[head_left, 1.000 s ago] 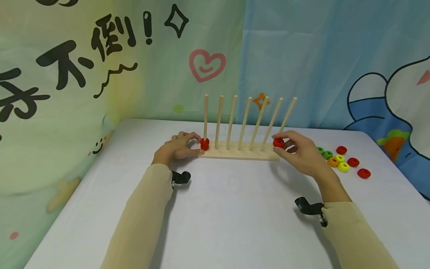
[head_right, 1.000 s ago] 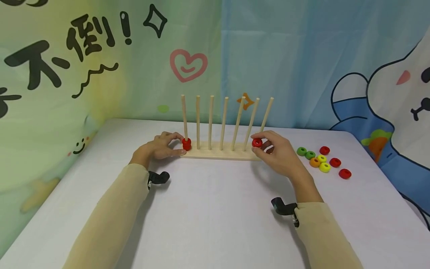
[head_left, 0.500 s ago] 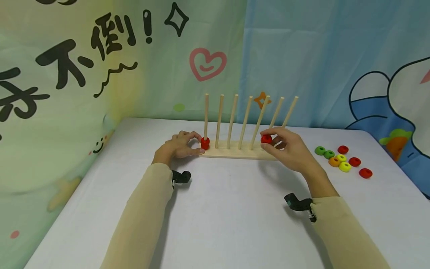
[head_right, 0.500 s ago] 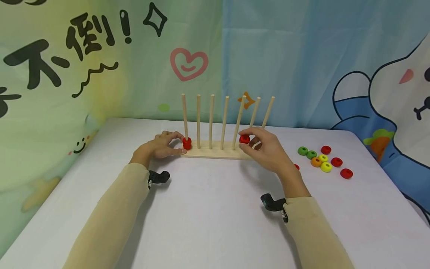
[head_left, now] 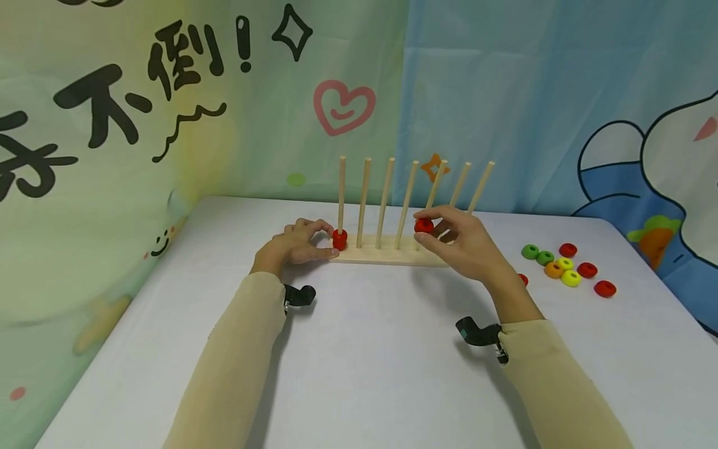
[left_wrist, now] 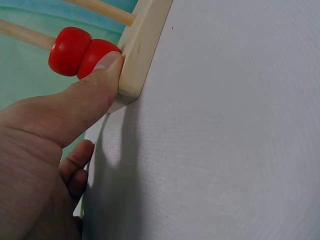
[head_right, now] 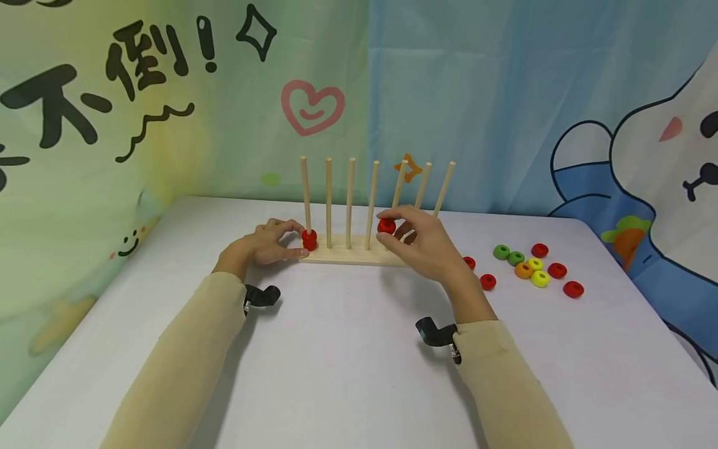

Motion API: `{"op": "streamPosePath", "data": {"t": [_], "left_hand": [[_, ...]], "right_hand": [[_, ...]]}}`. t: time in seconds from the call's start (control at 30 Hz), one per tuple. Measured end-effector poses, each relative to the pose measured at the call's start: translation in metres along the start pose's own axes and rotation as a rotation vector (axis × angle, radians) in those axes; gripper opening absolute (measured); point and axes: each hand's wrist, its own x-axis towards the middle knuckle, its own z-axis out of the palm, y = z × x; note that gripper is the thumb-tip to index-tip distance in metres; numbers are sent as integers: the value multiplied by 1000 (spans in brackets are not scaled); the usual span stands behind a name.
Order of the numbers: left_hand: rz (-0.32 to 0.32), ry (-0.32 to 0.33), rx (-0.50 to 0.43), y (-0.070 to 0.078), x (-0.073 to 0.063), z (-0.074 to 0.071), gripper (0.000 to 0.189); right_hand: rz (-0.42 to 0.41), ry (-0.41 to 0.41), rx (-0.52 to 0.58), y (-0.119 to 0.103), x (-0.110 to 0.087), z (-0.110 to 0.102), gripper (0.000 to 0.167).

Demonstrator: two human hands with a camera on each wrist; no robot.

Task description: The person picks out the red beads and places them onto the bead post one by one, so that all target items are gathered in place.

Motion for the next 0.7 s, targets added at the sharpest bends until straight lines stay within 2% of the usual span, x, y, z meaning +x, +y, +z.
{"op": "streamPosePath", "data": {"t": [0.33, 0.57, 0.7], "left_hand": [[-7, -3, 2, 0, -1, -1, 51], [4, -4, 1, 1, -1, -1, 52], [-4, -8, 0, 1, -1, -1, 52]], "right_hand": [[-13, -24, 22, -47, 5, -3, 30], [21, -24, 55, -55, 17, -2, 31], [9, -26, 73, -58, 22, 1, 32]]}}
